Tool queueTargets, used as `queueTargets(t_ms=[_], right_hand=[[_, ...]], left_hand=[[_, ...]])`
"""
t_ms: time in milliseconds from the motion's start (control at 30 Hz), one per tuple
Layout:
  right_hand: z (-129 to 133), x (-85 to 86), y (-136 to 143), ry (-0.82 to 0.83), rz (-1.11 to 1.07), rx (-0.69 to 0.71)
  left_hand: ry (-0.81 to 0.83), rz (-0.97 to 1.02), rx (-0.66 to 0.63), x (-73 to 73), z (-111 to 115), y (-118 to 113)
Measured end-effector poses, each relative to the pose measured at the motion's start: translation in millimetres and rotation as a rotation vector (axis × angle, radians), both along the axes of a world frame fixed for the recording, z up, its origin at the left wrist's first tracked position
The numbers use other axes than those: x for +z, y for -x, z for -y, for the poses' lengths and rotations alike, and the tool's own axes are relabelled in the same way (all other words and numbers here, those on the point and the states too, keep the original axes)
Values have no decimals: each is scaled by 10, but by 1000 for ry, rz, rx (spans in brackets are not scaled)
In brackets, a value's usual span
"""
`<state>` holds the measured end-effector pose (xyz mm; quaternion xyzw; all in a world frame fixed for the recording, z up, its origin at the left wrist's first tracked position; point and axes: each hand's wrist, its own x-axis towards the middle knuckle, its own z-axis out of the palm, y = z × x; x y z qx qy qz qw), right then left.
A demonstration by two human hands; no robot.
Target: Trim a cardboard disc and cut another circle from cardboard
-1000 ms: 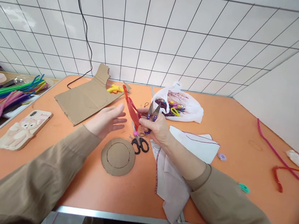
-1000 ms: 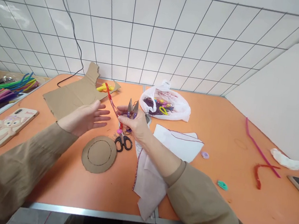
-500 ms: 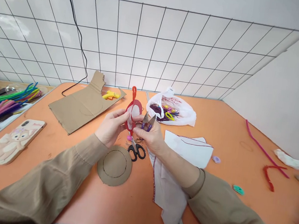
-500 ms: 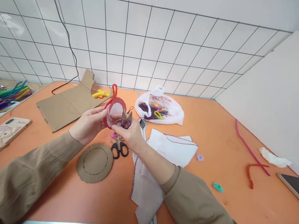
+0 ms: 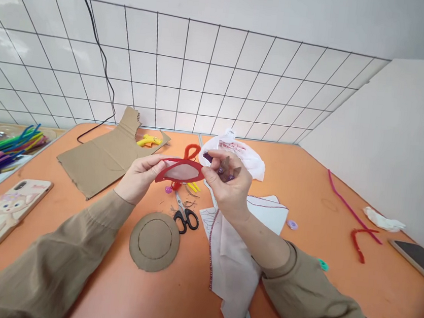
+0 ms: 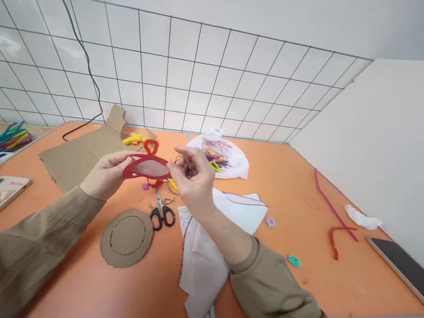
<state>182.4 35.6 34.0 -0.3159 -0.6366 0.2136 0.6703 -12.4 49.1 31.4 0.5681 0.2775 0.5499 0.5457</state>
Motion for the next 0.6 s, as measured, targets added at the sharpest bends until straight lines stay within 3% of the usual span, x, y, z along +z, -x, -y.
queueTargets(t_ms=[167,400,600], right_hand=[[-60,69,-61,21,148,27],[-74,58,-56,-89,166,54],[-89,48,-43,-80,138,80]], left_hand=[[4,30,-38,15,3,3],[-50,-51,-52,21,-2,47],[-65,-180,-1,100,39,89]])
